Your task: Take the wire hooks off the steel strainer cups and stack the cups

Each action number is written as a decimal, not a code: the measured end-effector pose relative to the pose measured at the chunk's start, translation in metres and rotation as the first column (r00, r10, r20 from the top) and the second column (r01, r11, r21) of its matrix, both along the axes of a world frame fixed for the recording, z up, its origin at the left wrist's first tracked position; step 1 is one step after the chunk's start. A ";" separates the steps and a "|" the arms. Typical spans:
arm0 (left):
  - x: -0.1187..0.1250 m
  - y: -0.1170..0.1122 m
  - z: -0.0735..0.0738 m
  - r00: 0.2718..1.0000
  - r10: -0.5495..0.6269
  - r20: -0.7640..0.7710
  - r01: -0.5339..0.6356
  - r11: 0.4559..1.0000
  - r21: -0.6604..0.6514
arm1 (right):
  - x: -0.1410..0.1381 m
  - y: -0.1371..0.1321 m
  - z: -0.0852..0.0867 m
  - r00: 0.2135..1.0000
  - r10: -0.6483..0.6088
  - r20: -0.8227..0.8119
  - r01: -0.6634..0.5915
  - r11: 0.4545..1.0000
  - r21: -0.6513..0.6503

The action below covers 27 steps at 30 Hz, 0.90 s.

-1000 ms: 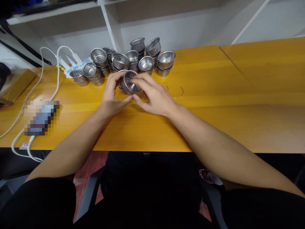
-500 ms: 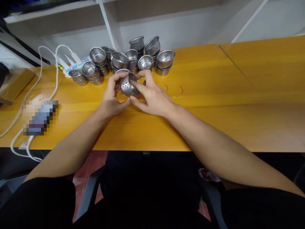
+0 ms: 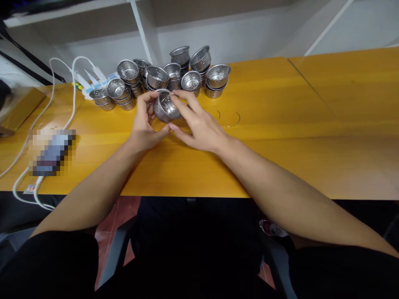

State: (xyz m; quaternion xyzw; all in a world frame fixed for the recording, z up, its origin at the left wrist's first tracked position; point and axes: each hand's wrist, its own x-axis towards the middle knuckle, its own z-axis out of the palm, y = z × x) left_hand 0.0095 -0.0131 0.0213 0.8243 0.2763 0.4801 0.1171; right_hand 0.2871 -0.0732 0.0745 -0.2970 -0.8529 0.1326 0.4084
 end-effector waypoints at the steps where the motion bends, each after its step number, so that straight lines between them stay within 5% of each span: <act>1: -0.001 0.001 -0.001 1.000 -0.004 0.006 0.004 1.000 -0.003 | 0.000 -0.001 0.001 1.000 0.001 -0.014 -0.001 1.000 -0.005; 12: -0.003 -0.011 0.017 0.998 0.054 -0.021 -0.053 0.998 0.042 | -0.001 0.005 -0.001 0.982 -0.069 -0.173 0.061 0.997 -0.050; 22: -0.004 -0.010 0.021 0.997 -0.036 -0.071 0.041 0.996 0.081 | -0.002 0.022 -0.012 0.942 0.048 -0.332 -0.128 0.967 -0.222; 27: -0.001 -0.009 0.020 0.997 -0.028 -0.074 0.033 0.998 0.059 | 0.000 0.023 -0.014 0.945 0.047 -0.324 -0.113 0.976 -0.189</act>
